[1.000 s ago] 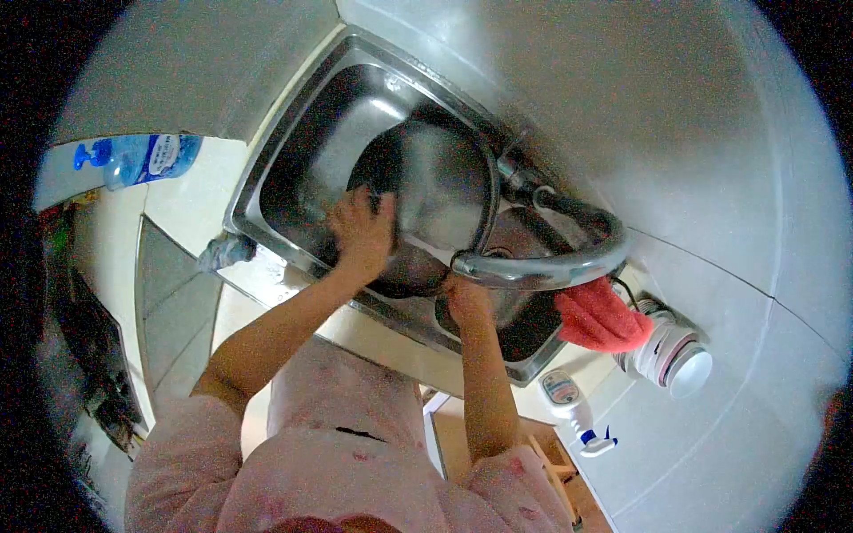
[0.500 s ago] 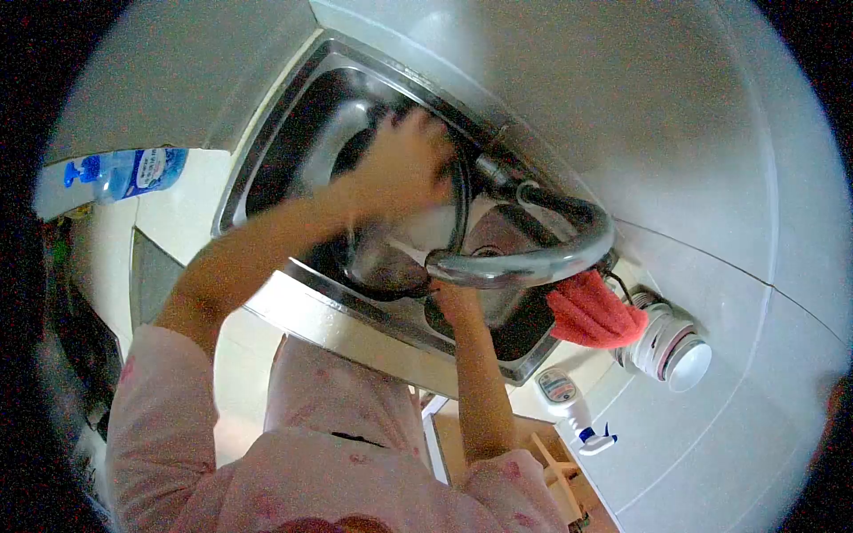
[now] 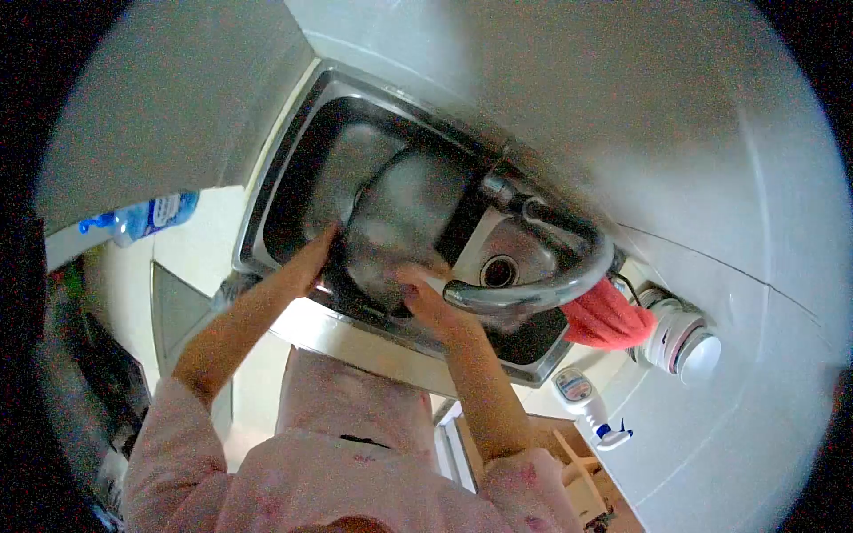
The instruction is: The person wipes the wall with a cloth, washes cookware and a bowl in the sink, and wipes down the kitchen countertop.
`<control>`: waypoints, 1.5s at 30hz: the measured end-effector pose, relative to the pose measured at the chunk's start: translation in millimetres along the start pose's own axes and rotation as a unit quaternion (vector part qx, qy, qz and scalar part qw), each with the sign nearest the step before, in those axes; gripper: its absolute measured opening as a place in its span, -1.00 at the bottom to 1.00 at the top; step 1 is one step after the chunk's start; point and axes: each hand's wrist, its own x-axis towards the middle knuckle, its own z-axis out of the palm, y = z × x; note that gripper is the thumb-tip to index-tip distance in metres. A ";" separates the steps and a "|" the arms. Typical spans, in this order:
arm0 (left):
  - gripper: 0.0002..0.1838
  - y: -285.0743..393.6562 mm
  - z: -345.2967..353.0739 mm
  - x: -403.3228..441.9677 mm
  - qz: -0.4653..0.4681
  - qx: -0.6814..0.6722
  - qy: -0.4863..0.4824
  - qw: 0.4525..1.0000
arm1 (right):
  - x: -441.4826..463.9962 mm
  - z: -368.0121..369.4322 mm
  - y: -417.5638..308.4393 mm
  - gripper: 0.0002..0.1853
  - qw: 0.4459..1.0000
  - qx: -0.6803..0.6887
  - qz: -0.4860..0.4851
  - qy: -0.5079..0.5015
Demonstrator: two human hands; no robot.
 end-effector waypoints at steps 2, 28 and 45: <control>-0.35 -9.7 -11.7 -8.5 0.103 -0.022 0.069 0.992 | 32.9 24.2 -12.5 -0.61 0.994 0.057 -0.073 -0.051; -0.52 -13.3 115.8 43.9 0.311 0.095 0.171 0.930 | 0.8 40.8 -6.2 -0.60 0.808 0.578 0.015 0.116; -0.49 -42.3 -97.8 75.8 0.155 0.332 0.173 0.914 | 243.0 149.4 51.7 -0.67 0.880 -0.399 -0.177 0.186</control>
